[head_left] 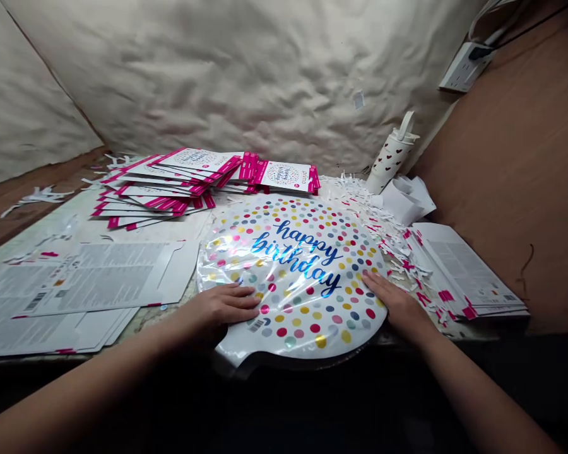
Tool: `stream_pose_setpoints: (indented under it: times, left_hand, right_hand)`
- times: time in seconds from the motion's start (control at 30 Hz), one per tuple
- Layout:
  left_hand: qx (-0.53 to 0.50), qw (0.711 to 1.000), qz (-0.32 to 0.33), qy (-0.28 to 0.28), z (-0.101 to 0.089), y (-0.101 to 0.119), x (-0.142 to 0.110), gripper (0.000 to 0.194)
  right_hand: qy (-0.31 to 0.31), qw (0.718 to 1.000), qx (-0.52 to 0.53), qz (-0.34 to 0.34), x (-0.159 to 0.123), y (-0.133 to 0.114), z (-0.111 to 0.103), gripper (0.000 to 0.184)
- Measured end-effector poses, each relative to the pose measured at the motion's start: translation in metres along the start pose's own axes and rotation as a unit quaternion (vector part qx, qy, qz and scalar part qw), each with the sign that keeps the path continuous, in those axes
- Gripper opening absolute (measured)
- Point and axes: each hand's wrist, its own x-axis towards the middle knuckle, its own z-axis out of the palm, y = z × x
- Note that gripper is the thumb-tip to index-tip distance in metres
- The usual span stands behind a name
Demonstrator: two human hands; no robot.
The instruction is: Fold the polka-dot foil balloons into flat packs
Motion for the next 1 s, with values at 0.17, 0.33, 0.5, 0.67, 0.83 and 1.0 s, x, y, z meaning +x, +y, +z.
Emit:
stream_pose_setpoints:
  times: [0.17, 0.33, 0.5, 0.67, 0.83, 1.0]
  left_hand:
    - [0.028, 0.994, -0.105, 0.011, -0.015, -0.011, -0.018, 0.058]
    - [-0.179, 0.948, -0.262, -0.002, -0.048, -0.043, -0.007, 0.038]
    - [-0.15, 0.863, -0.48, 0.055, -0.062, -0.08, 0.03, 0.045]
    - [0.047, 0.868, -0.486, 0.087, -0.054, -0.076, 0.036, 0.044]
    - [0.163, 0.941, -0.266, 0.128, -0.022, -0.031, 0.038, 0.049]
    - [0.08, 0.95, -0.3, -0.016, -0.003, -0.013, 0.037, 0.071]
  right_hand:
    - [-0.045, 0.992, 0.113, -0.026, 0.006, 0.02, -0.008, 0.046]
    - [-0.128, 0.909, 0.372, 0.138, 0.05, 0.039, -0.034, 0.029]
    - [-0.148, 0.823, 0.455, 0.307, 0.106, 0.05, -0.036, 0.041]
    - [-0.116, 0.854, 0.383, 0.331, 0.126, 0.045, -0.025, 0.043]
    - [-0.08, 0.888, 0.303, 0.336, 0.143, 0.054, -0.026, 0.042]
    - [0.029, 0.922, 0.119, 0.366, 0.17, 0.025, -0.039, 0.06]
